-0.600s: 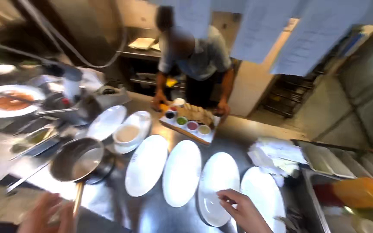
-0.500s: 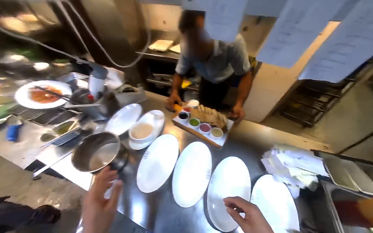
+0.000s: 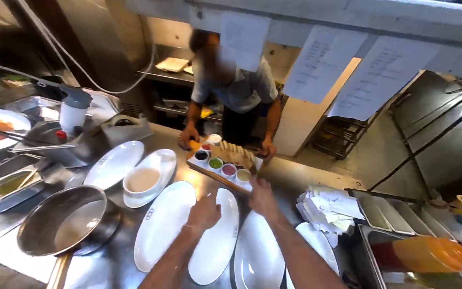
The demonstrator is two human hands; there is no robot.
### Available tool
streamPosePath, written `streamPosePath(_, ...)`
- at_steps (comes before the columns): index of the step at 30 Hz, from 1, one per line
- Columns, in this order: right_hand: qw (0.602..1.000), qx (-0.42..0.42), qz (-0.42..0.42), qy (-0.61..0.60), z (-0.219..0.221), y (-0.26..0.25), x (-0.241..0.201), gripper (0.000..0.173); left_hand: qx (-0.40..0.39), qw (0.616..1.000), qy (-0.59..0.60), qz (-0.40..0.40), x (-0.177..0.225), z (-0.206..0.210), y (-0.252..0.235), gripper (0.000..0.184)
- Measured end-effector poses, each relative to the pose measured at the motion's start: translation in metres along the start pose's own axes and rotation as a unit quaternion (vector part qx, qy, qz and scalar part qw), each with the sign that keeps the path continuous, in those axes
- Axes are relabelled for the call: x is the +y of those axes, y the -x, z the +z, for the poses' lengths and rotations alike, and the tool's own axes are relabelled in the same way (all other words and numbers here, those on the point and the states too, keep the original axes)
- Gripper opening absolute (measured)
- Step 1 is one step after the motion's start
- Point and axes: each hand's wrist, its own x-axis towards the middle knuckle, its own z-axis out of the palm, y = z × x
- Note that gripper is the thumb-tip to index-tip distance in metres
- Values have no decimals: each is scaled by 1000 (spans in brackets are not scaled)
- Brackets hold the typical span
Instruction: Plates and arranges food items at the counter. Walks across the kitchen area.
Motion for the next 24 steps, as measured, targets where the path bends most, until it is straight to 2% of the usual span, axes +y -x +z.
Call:
streamPosePath(2,999,21,19,43,2,-43,-4,89,-21,1000,-13,-14,-7,-2,-1,77)
streamPosePath(7,994,35,26,98,6,-96,-6,73,-2,998,-10,-58,-52,-23,-6,78)
streamPosePath(10,992,46,16,113,12,-101,-6,63,0,996,-21,-91,-72,-33,-18,78)
streamPosePath(21,991,47,3,126,15,-111,-4,67,43,990,-26,-131,-81,-53,-62,86)
streamPosePath(24,993,64,-16,95,17,-114,2,56,55,989,-13,-139,-83,-55,-66,85)
